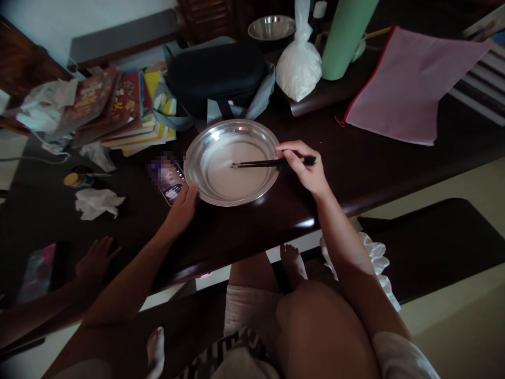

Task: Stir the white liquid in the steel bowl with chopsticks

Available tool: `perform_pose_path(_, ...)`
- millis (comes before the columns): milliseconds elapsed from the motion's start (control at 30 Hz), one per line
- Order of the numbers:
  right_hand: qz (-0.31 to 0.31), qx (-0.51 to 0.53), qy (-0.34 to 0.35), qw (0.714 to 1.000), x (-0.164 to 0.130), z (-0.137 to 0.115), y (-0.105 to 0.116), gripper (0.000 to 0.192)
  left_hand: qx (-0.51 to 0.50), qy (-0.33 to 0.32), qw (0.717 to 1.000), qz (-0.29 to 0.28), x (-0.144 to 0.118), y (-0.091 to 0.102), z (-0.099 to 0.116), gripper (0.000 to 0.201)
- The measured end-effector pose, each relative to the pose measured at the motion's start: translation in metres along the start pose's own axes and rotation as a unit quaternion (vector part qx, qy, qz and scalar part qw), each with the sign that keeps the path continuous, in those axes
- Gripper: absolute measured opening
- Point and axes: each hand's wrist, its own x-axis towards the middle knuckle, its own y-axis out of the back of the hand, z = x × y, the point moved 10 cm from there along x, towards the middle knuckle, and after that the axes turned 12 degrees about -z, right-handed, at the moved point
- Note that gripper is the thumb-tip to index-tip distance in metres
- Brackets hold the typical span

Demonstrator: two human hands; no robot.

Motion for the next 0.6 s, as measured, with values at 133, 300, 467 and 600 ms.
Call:
perform_pose_path(133,0.01,0.02,0.001,1.0,-0.001,0.0,0.002,0.027,-0.015,-0.004,1.0,0.002,0.0,0.0,0.0,0.048)
perform_pose_path(300,-0.021,0.002,0.019,1.0,0.001,-0.004,-0.004,0.022,-0.021,-0.001,1.0,-0.002,0.001,-0.001,0.0,0.052)
perform_pose_path(467,0.009,0.023,0.012,1.0,-0.001,0.0,0.003,0.023,-0.021,-0.006,1.0,0.001,0.0,0.0,0.0,0.053)
perform_pose_path(600,-0.038,0.004,0.01,0.999,0.001,-0.002,-0.007,0.022,-0.014,-0.009,1.0,0.0,0.001,-0.001,-0.001,0.052)
